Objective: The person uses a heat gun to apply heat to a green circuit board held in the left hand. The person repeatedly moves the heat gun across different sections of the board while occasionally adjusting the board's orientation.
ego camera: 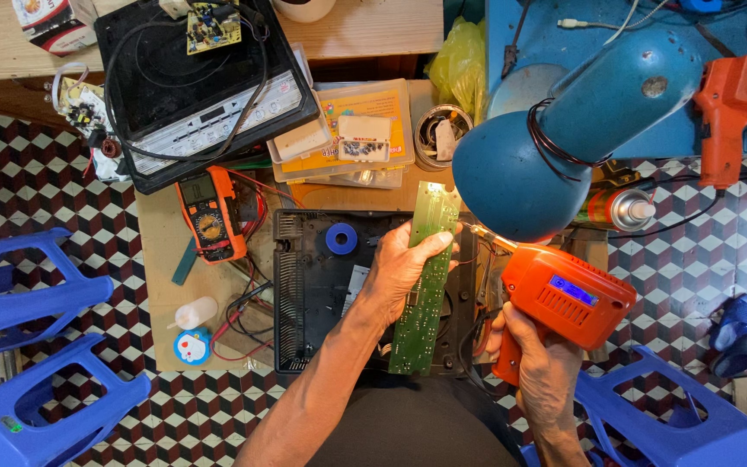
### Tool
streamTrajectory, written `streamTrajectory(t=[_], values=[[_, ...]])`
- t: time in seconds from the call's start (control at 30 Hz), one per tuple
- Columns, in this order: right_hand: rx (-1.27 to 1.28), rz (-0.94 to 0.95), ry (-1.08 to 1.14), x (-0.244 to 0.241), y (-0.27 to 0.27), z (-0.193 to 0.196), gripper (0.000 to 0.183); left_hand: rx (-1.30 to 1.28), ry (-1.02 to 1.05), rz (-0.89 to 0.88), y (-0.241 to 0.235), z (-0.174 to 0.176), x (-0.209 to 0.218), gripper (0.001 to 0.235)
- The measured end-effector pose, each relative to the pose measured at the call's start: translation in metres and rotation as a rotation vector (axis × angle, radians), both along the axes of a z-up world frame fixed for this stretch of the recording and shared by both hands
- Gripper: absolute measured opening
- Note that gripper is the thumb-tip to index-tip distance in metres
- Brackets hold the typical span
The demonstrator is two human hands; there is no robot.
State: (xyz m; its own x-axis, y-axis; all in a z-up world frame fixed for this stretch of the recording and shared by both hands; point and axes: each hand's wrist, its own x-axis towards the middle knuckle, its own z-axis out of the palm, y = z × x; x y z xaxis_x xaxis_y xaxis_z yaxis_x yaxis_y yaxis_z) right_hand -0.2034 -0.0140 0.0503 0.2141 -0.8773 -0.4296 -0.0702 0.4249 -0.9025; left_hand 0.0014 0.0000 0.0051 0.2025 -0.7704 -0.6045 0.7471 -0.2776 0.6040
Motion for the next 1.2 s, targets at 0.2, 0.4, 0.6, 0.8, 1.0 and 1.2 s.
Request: streamTrajectory(t=[0.2, 0.4, 0.6, 0.8, 1.0, 1.2], values=[[0.008, 0.011, -0.005, 0.0002, -0.0017, -0.0005, 0.012, 0.001, 0.002, -0.010, 0.0011, 0.0007, 0.0014, 0.030], [0.009, 0.002, 0.014, 0.0033, -0.0012, 0.0043, 0.012, 0.015, -0.002, -0.009, 0.0000, -0.0002, 0.0004, 0.030], [0.000, 0.013, 0.003, 0.0055, -0.0019, 0.0068, 0.012, 0.014, -0.019, -0.018, 0.0008, -0.0004, 0.0013, 0.031], [0.032, 0.000, 0.023, 0.0051, -0.0014, 0.0076, 0.016, 0.007, -0.004, -0.011, 0.0011, 0.0005, 0.0019, 0.032], [-0.016, 0.004, -0.049, 0.0038, -0.0032, 0.0062, 0.022, -0.002, -0.003, -0.044, 0.0019, 0.0028, 0.0042, 0.035], [0.004, -0.035, -0.009, 0.0041, -0.0038, 0.0066, 0.025, -0.009, -0.011, -0.056, 0.0026, 0.0045, 0.0047, 0.036]])
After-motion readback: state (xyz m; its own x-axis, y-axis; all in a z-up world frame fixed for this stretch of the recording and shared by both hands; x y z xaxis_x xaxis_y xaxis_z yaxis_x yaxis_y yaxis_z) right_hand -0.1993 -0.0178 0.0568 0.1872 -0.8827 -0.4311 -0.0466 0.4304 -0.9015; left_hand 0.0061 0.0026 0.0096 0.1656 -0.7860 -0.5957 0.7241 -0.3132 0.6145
